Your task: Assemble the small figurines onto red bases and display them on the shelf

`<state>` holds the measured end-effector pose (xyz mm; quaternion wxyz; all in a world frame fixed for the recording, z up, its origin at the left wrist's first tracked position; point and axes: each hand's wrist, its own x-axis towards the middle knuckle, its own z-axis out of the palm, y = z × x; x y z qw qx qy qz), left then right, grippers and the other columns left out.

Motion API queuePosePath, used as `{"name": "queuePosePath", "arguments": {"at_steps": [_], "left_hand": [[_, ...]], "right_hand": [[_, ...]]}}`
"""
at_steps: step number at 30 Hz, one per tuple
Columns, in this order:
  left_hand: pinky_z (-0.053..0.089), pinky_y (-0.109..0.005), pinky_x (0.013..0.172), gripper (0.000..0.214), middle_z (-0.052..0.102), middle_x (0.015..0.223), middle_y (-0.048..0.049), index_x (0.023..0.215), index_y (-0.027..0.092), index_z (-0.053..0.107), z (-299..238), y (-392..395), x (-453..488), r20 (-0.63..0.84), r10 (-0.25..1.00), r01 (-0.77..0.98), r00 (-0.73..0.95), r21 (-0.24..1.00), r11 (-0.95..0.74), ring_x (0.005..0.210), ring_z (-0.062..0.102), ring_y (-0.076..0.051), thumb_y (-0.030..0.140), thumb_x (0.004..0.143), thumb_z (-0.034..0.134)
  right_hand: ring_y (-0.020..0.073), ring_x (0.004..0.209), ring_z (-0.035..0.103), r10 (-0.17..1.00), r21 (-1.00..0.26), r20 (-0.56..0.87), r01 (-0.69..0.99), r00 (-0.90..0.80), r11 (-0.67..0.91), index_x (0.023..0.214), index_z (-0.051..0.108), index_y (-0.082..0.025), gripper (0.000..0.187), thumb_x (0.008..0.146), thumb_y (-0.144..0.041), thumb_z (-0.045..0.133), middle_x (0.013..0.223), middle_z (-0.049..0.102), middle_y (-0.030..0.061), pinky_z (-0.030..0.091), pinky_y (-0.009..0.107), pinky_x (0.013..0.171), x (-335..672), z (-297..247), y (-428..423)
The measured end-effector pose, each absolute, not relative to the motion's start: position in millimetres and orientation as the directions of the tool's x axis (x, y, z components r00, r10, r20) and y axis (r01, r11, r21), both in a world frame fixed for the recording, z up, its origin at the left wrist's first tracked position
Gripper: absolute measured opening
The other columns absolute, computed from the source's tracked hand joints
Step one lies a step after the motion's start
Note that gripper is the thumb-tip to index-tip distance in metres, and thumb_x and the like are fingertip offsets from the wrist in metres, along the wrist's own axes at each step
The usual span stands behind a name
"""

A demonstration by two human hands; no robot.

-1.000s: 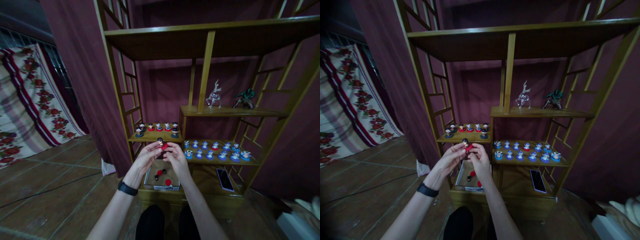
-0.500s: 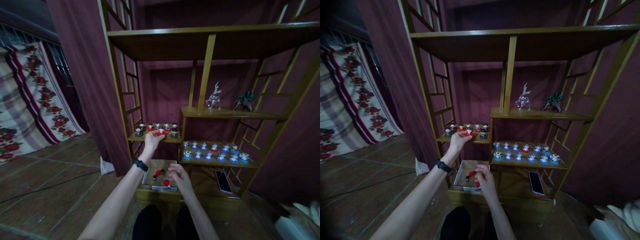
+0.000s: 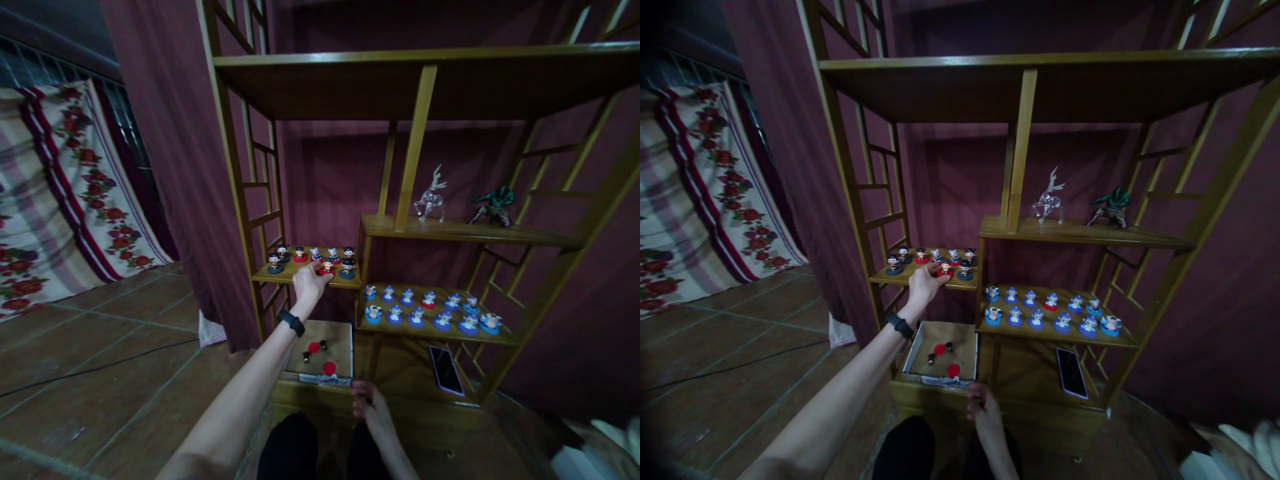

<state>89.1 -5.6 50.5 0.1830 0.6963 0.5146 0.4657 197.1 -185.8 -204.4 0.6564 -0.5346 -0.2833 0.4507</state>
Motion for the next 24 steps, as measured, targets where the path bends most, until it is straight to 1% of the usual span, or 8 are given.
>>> {"name": "queuePosePath", "arguments": {"at_steps": [5,8,12,17,24], "left_hand": [[0.038,-0.029,0.083,0.054,0.069,0.096,-0.0088,0.109,0.019,0.062,51.5,-1.0,86.9,0.424,0.904,0.555,0.057,0.739,-0.382,0.097,0.060,-0.023,0.038,0.059,0.073],[0.038,-0.030,0.082,0.061,0.069,0.097,-0.0083,0.112,0.021,0.060,53.7,2.8,86.1,0.416,0.907,0.574,0.062,0.729,-0.374,0.098,0.059,-0.024,0.039,0.056,0.075],[0.037,-0.031,0.083,0.069,0.069,0.098,-0.0082,0.116,0.021,0.057,57.4,6.7,86.3,0.385,0.919,0.572,0.081,0.738,-0.359,0.097,0.060,-0.025,0.038,0.053,0.077],[0.037,-0.032,0.083,0.071,0.068,0.098,-0.0094,0.118,0.021,0.054,57.8,10.3,87.6,0.372,0.925,0.546,0.076,0.761,-0.351,0.097,0.060,-0.025,0.036,0.053,0.078],[0.038,-0.031,0.082,0.070,0.068,0.099,-0.0069,0.120,0.021,0.053,52.9,14.6,85.9,0.387,0.917,0.583,0.092,0.726,-0.365,0.094,0.061,-0.024,0.039,0.056,0.075]], "right_hand": [[0.0140,0.052,0.055,0.887,-0.944,-0.135,-0.331,0.441,0.021,0.074,0.062,-0.018,0.040,0.047,-0.046,0.072,0.071,0.063,0.0040,0.044,0.026,0.045,195.7,-228.5,-183.4],[0.0138,0.050,0.054,0.884,-0.947,-0.151,-0.321,0.441,-0.002,0.073,0.063,-0.017,0.044,0.047,-0.051,0.072,0.068,0.063,0.0046,0.042,0.027,0.045,193.8,-243.6,-182.6],[0.0150,0.052,0.055,0.894,-0.963,-0.166,-0.265,0.416,-0.056,0.074,0.066,-0.017,0.043,0.051,-0.053,0.068,0.067,0.064,0.0057,0.044,0.029,0.048,192.2,-261.8,-182.4],[0.0165,0.054,0.056,0.900,-0.955,-0.140,-0.296,0.412,-0.013,0.070,0.065,-0.017,0.044,0.047,-0.054,0.070,0.063,0.062,0.0046,0.048,0.034,0.053,194.6,-276.3,-181.2],[0.0190,0.061,0.059,0.927,-0.961,-0.134,-0.275,0.351,-0.035,0.072,0.066,-0.018,0.042,0.050,-0.054,0.069,0.068,0.063,0.0052,0.051,0.038,0.059,203.7,-279.9,-182.1]]}}
